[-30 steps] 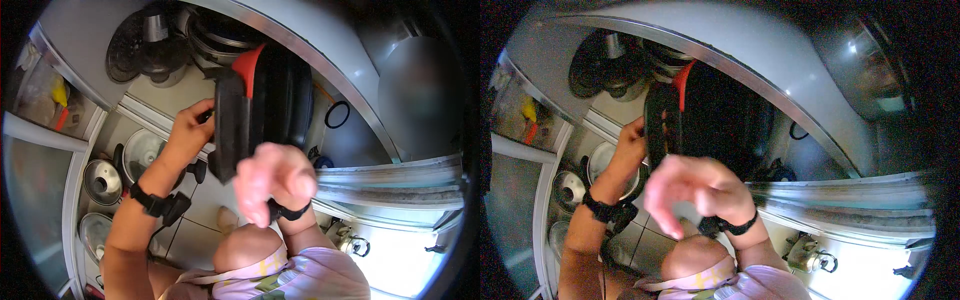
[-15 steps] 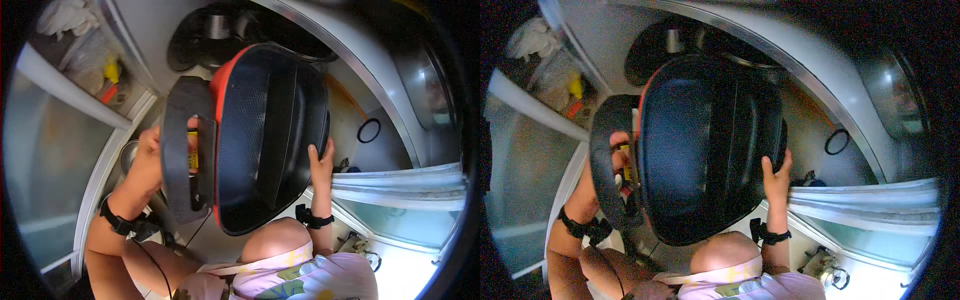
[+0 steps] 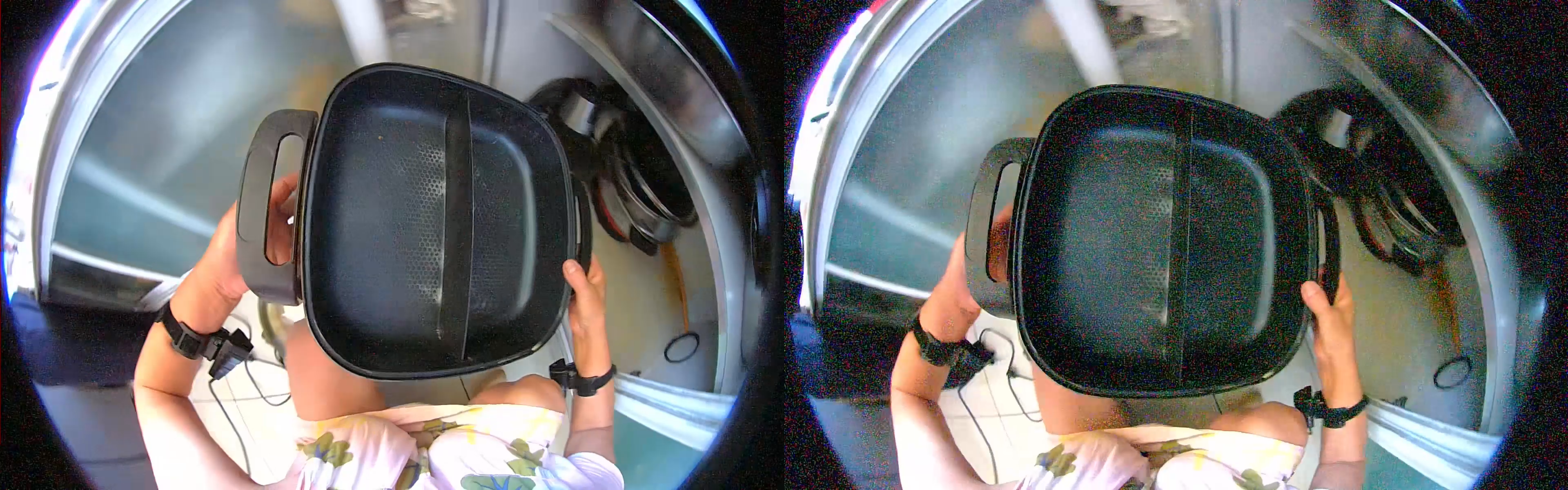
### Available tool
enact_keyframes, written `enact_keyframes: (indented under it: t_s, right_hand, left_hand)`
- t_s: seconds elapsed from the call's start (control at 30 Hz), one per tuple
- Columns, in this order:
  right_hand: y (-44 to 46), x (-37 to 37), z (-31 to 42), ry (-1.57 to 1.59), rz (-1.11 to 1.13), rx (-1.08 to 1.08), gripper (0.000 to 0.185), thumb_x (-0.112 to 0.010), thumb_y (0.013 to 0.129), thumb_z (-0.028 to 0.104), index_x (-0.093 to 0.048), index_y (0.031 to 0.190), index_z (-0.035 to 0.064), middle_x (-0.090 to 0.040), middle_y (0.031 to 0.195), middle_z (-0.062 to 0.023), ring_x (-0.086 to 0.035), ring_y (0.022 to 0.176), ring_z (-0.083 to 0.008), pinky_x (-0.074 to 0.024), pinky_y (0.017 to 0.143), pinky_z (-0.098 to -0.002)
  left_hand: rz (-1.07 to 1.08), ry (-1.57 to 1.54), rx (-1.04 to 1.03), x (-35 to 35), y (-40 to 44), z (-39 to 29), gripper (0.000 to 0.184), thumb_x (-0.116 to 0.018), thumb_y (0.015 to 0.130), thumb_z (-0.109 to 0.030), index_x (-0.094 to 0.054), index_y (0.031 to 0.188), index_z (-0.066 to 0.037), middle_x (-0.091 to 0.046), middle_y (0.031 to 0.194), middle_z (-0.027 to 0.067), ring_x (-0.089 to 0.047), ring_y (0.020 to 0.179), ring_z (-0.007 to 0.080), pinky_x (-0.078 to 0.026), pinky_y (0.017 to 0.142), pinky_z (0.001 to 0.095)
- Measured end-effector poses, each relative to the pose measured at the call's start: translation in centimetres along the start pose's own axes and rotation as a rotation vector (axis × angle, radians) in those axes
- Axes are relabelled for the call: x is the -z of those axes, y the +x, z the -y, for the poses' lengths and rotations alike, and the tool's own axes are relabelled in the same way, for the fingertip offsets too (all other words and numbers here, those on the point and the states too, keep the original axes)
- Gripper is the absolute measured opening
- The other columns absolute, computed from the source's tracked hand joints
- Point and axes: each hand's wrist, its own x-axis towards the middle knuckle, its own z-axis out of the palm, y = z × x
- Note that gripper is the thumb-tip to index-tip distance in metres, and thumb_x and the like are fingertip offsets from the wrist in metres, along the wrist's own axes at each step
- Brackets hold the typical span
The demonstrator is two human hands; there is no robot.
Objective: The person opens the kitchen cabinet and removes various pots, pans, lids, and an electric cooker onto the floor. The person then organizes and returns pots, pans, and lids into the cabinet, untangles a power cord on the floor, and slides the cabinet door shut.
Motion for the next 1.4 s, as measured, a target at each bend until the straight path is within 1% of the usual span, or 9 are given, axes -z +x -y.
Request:
enact_keyframes:
  t_s: [0.07,0.27,0.33,0.37,0.5,0.83,1.0,1.2,1.4]
  right_hand:
    - [0.0,-2.1,1.7,-0.032,0.065,0.033,0.047,-0.072,0.076,0.021,-0.054,0.116,0.0023,-0.061,0.102,-0.0049,-0.056,0.090,-0.0146,-0.0434,0.085,-0.0297]
    - [0.7,-6.4,3.9,-0.254,0.214,-0.019,0.060,-0.071,0.078,0.027,-0.048,0.125,-0.0016,-0.058,0.115,-0.0082,-0.054,0.103,-0.0186,-0.0407,0.092,-0.0324]
    - [0.3,-9.2,4.5,-0.264,0.217,-0.094,0.062,-0.070,0.079,0.029,-0.046,0.126,-0.0038,-0.057,0.115,-0.0102,-0.054,0.105,-0.0200,-0.0395,0.094,-0.0315]
    - [1.2,-9.6,3.5,-0.236,0.310,-0.096,0.061,-0.070,0.079,0.030,-0.048,0.125,-0.0034,-0.058,0.114,-0.0100,-0.054,0.104,-0.0195,-0.0399,0.093,-0.0312]
    - [2.4,-14.6,3.8,-0.352,0.453,0.015,0.058,-0.071,0.078,0.032,-0.052,0.121,-0.0019,-0.058,0.110,-0.0095,-0.055,0.101,-0.0183,-0.0408,0.088,-0.0297]
    - [-1.5,-34.4,2.7,-0.449,0.851,0.103,0.065,-0.073,0.075,0.041,-0.053,0.120,-0.0020,-0.061,0.108,-0.0126,-0.060,0.094,-0.0214,-0.0446,0.085,-0.0310]
    - [-4.7,-41.2,-3.1,-0.507,1.195,0.426,0.074,-0.068,0.081,0.040,-0.036,0.136,0.0009,-0.050,0.127,-0.0215,-0.048,0.119,-0.0245,-0.0391,0.097,-0.0355]
    - [-0.4,-35.9,-6.4,-0.578,1.295,-0.197,0.048,-0.059,0.089,0.027,-0.043,0.129,0.0054,-0.060,0.110,-0.0092,-0.062,0.090,-0.0177,-0.0485,0.079,-0.0293]
    - [5.1,-29.2,-9.3,-0.556,1.080,-0.241,0.040,-0.056,0.091,0.031,-0.052,0.122,0.0075,-0.063,0.100,-0.0069,-0.062,0.081,-0.0149,-0.0492,0.072,-0.0273]
  left_hand:
    - [-0.032,-0.489,0.062,1.0,-3.7,-0.6,0.055,-0.045,0.092,-0.042,-0.045,0.129,-0.001,-0.058,0.117,0.0183,-0.062,0.097,0.0289,-0.052,0.083,0.0414]
    - [-0.406,-0.250,-0.191,5.1,-9.9,0.1,0.063,-0.045,0.089,-0.055,-0.054,0.117,0.000,-0.061,0.109,0.0136,-0.057,0.095,0.0255,-0.052,0.077,0.0431]
    - [-0.222,-0.286,-0.180,7.7,-13.3,-0.3,0.056,-0.048,0.089,-0.051,-0.058,0.110,0.000,-0.060,0.108,0.0117,-0.053,0.097,0.0241,-0.052,0.074,0.0469]
    - [-0.419,-0.037,-0.178,7.2,-15.2,-0.5,0.050,-0.049,0.089,-0.047,-0.058,0.107,-0.001,-0.061,0.106,0.0101,-0.055,0.093,0.0244,-0.052,0.070,0.0496]
    - [-0.407,0.109,-0.021,11.7,-19.7,0.4,0.033,-0.061,0.077,-0.008,-0.058,0.109,0.000,-0.061,0.099,0.0105,-0.059,0.088,0.0182,-0.049,0.078,0.0305]
    - [-0.923,-0.044,-0.111,16.5,-34.4,9.1,0.020,-0.056,0.071,-0.006,-0.058,0.090,-0.004,-0.056,0.079,-0.0009,-0.051,0.070,0.0090,-0.042,0.065,0.0221]
    - [-1.291,-0.402,-0.163,17.6,-40.9,17.7,0.026,-0.052,0.062,-0.004,-0.058,0.087,-0.003,-0.058,0.076,0.0024,-0.053,0.066,0.0136,-0.043,0.059,0.0250]
    - [-1.509,-0.764,-0.238,11.6,-43.6,30.2,0.023,-0.050,0.061,-0.002,-0.058,0.082,0.001,-0.057,0.074,0.0063,-0.052,0.063,0.0173,-0.044,0.060,0.0258]
    - [-1.538,-0.925,-0.268,10.9,-44.0,32.6,0.027,-0.049,0.062,-0.001,-0.059,0.087,0.001,-0.056,0.077,0.0060,-0.047,0.065,0.0161,-0.042,0.064,0.0241]
